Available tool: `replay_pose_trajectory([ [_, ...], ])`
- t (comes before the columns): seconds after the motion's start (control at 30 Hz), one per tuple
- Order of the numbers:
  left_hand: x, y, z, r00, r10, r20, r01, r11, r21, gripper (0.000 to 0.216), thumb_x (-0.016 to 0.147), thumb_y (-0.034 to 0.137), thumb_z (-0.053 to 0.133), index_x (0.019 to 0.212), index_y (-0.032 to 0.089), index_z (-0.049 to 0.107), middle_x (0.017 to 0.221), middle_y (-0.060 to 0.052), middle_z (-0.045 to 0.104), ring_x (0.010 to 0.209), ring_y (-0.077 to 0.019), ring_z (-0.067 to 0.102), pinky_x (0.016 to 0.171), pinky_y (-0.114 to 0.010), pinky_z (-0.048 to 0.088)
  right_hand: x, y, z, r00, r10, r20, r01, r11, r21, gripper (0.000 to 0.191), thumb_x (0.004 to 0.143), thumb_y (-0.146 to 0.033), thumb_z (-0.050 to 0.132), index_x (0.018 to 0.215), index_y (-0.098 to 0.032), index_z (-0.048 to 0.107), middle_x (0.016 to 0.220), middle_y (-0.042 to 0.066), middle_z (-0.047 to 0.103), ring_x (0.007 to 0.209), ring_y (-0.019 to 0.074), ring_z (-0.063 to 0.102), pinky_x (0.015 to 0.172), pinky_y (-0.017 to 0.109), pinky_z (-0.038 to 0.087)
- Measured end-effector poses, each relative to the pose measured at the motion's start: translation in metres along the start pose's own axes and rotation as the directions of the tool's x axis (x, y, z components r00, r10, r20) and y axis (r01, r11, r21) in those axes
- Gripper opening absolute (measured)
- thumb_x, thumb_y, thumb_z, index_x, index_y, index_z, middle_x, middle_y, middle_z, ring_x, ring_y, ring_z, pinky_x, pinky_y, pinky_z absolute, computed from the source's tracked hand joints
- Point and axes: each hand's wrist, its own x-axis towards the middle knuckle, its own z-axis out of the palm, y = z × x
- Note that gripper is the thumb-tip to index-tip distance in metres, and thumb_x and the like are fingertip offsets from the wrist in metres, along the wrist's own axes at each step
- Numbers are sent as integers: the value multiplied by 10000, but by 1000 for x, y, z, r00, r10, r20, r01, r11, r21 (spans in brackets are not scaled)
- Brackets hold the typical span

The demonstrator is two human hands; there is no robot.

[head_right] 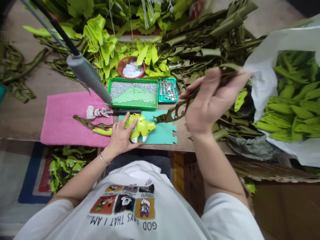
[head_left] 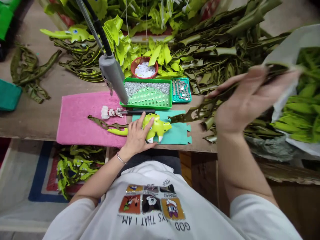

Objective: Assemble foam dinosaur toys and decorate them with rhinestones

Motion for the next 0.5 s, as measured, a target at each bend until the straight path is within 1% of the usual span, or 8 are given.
replay_pose_trajectory([
  [0.07, -1, -1, 3, 1000, 4, -26, -4, 1000, -3, 968, 756, 627, 726, 1543, 211, 344, 1634, -229, 198, 1309, -430, 455, 1011, -501, 347, -19, 22, 5, 997, -29, -77, 33, 998, 61, 362, 887, -556, 598, 1103, -275, 523, 892, 10, 652, 792, 175, 697, 790, 395, 576],
  [0.1, -2, -2, 5, 999, 12, -48, -12, 1000, -6, 953, 764, 631, 712, 1537, 204, 353, 1628, -232, 215, 1309, -425, 457, 1004, -496, 353, -28, 34, 7, 999, 0, -54, 5, 996, 92, 361, 823, -486, 702, 1055, -255, 551, 896, 12, 670, 824, 183, 702, 837, 409, 580],
  [0.13, -3, -2, 6, 997, 19, -70, -19, 1000, -9, 935, 773, 628, 701, 1531, 199, 363, 1621, -233, 232, 1317, -418, 455, 1000, -489, 358, -37, 46, 9, 998, 69, 8, -70, 990, 121, 371, 758, -436, 768, 1005, -236, 576, 908, 17, 689, 869, 190, 704, 885, 419, 577],
  [0.17, -4, -3, 7, 996, 23, -89, -24, 1000, -11, 915, 779, 621, 697, 1524, 200, 373, 1615, -232, 248, 1327, -411, 451, 997, -482, 364, -46, 57, 10, 983, 165, 73, -174, 974, 141, 377, 700, -408, 809, 947, -220, 596, 904, 19, 703, 889, 195, 702, 902, 420, 577],
  [0.23, -6, -4, 8, 993, 22, -119, -24, 1000, -15, 887, 777, 602, 704, 1512, 214, 394, 1609, -223, 269, 1336, -401, 450, 993, -471, 371, -62, 75, 11, 920, 365, 144, -385, 908, 166, 397, 611, -412, 850, 841, -206, 600, 830, 7, 706, 824, 187, 695, 824, 394, 602],
  [0.3, -6, -4, 7, 992, 15, -128, -19, 1000, -24, 869, 771, 591, 715, 1501, 231, 413, 1610, -212, 272, 1332, -399, 456, 995, -468, 373, -75, 84, 13, 853, 502, 145, -522, 828, 203, 432, 591, -467, 842, 823, -215, 579, 766, -18, 695, 729, 167, 684, 705, 351, 612],
  [0.4, -6, -3, 4, 989, 14, -150, -18, 1000, -25, 847, 761, 592, 725, 1482, 243, 448, 1614, -200, 264, 1334, -404, 451, 1004, -471, 372, -89, 83, 18, 791, 589, 164, -611, 746, 265, 478, 636, -534, 794, 926, -249, 544, 790, -40, 714, 668, 153, 696, 621, 309, 601],
  [0.5, -5, -2, 1, 982, 16, -190, -18, 1000, -10, 810, 764, 586, 730, 1461, 255, 481, 1620, -194, 244, 1321, -399, 462, 1003, -470, 377, -98, 76, 23, 755, 625, 199, -654, 693, 305, 508, 647, -546, 784, 987, -271, 527, 820, -38, 729, 708, 179, 724, 632, 329, 610],
])
